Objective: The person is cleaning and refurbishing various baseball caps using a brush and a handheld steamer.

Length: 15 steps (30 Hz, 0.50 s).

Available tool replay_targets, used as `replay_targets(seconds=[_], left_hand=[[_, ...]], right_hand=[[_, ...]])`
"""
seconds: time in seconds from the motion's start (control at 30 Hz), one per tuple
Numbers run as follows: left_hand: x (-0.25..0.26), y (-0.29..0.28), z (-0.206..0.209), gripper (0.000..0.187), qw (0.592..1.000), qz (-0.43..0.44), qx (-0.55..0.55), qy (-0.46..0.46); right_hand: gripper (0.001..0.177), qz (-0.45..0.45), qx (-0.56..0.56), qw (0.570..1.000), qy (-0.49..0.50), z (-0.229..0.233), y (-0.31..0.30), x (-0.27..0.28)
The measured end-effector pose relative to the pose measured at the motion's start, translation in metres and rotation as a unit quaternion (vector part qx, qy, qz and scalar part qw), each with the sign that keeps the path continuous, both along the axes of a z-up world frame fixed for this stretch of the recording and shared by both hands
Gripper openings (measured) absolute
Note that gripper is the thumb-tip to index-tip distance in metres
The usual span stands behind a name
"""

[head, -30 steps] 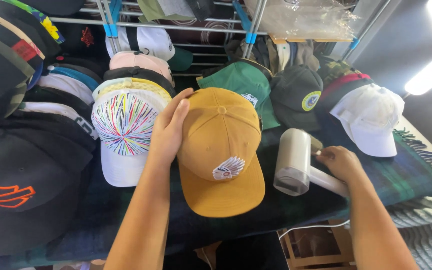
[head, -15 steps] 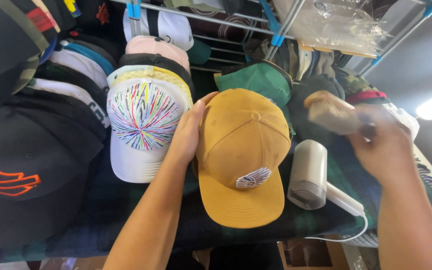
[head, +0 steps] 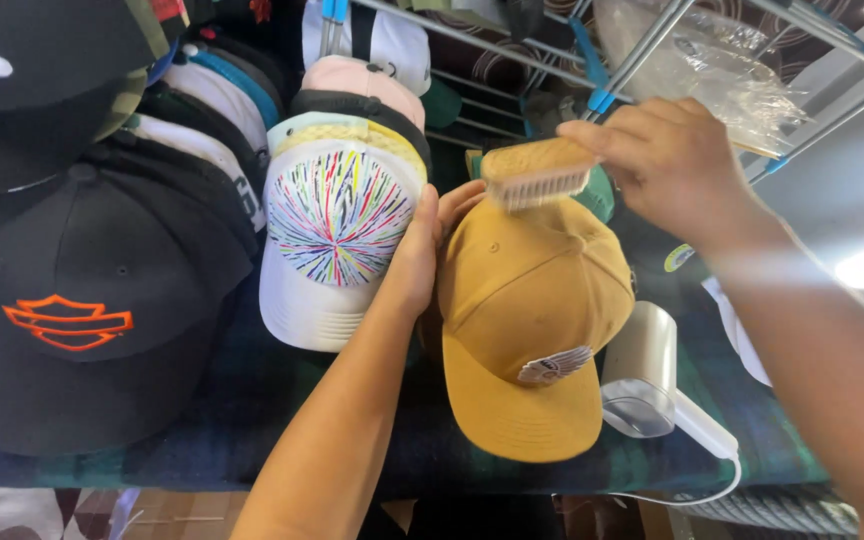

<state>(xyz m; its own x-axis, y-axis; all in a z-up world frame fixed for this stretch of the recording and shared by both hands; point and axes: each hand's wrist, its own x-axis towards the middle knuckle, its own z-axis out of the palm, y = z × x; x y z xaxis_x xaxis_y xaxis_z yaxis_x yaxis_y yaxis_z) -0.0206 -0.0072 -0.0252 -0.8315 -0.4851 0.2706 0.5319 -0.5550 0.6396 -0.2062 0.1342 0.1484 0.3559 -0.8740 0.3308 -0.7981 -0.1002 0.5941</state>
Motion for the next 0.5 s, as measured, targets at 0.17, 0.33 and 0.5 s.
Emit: replay_targets(seconds=[0.17, 0.33, 0.5], left_hand=[[-0.002, -0.006, -0.008, 0.094, 0.999, -0.028, 0.037, 0.020], [-0.003, -0.011, -0.004, 0.104, 0.986, -0.086, 0.043, 0.137], [-0.020, -0.031, -0.035, 0.095, 0.957, -0.167, 0.108, 0.210]], right_hand=[[0.029, 0.227, 0.102, 0.961, 0.120, 0.034, -0.034, 0.042], [0.029, 0.106, 0.008, 0.977, 0.187, 0.048, -0.068, 0.040], [0.036, 0.206, 0.182, 0.955, 0.111, 0.007, -0.086, 0.110]])
